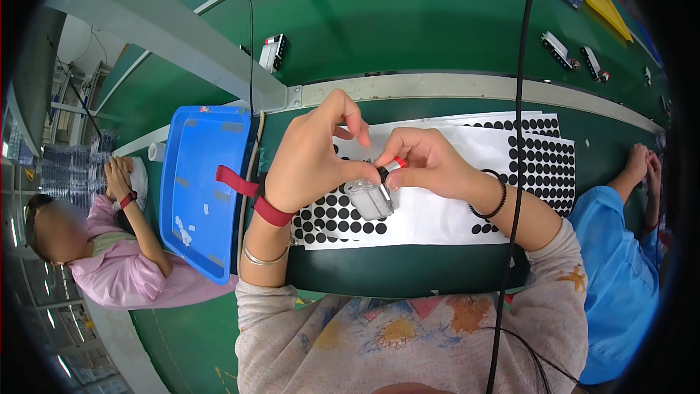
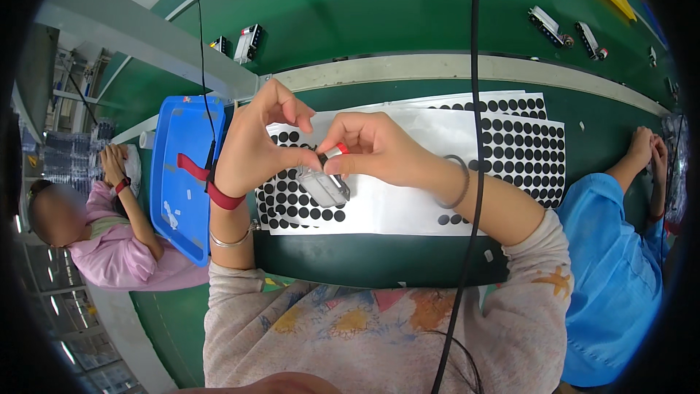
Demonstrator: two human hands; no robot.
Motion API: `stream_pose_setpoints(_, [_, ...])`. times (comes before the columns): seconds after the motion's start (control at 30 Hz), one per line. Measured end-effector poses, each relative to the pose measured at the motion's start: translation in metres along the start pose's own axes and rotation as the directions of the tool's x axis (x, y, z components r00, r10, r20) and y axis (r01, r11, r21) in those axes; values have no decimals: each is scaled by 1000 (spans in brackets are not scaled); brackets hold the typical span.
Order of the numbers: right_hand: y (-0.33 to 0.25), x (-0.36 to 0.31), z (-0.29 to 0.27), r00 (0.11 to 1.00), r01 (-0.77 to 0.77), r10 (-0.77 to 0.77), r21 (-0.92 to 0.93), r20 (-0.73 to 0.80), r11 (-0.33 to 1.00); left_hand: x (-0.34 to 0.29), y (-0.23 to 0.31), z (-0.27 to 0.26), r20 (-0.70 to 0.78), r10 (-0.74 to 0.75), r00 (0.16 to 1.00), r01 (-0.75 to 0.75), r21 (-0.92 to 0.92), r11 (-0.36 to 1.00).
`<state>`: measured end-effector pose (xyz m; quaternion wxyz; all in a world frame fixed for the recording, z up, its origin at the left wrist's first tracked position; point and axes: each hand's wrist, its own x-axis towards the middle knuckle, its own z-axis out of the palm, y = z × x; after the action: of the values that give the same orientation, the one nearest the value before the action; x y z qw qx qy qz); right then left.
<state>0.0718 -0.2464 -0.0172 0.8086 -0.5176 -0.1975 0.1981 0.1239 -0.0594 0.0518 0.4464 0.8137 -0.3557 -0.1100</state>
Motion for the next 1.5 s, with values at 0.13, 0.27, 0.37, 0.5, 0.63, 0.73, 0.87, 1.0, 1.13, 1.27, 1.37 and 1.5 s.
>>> stream_pose_setpoints(0.13, [10,2,-2,995,95,-94,39,-21,995,4,-3,-2,95,-94,991,103,-94,990])
stream_pose_setpoints(0.27, [10,6,-4,983,113,-80,210,-163,971,4,-29,-3,339,-176,924,307,-386,870])
stream_pose_setpoints(0.37, [13,6,-11,963,182,-117,263,-245,948,2,-39,2,305,-83,949,234,-500,834])
stream_pose_setpoints(0.5, [14,7,-11,947,234,-151,288,-285,929,6,-29,3,211,-182,960,264,-487,832])
stream_pose_setpoints(0.63, [13,6,-8,940,260,-189,239,-285,936,8,-34,6,201,-161,966,250,-577,777])
stream_pose_setpoints(0.73, [12,6,-8,933,282,-210,233,-293,930,8,-36,9,181,-171,968,248,-642,725])
stream_pose_setpoints(0.87, [12,5,-8,930,286,-211,232,-302,930,9,-36,12,166,-184,969,248,-653,716])
stream_pose_setpoints(1.0, [10,4,-6,932,277,-212,199,-295,940,9,-37,16,120,-249,961,261,-688,677])
stream_pose_setpoints(1.13, [4,2,1,932,268,-223,131,-285,954,7,-39,15,70,-325,943,274,-719,639])
stream_pose_setpoints(1.27, [8,1,-1,895,323,-388,-278,-222,905,6,-38,17,46,-353,935,279,-711,646])
stream_pose_setpoints(1.37, [11,1,-9,826,375,-559,-665,-78,646,5,-31,19,39,-351,936,277,-697,661])
stream_pose_setpoints(1.5, [14,4,5,746,438,-612,-500,-262,747,6,-24,27,-1,-187,982,149,-604,783])
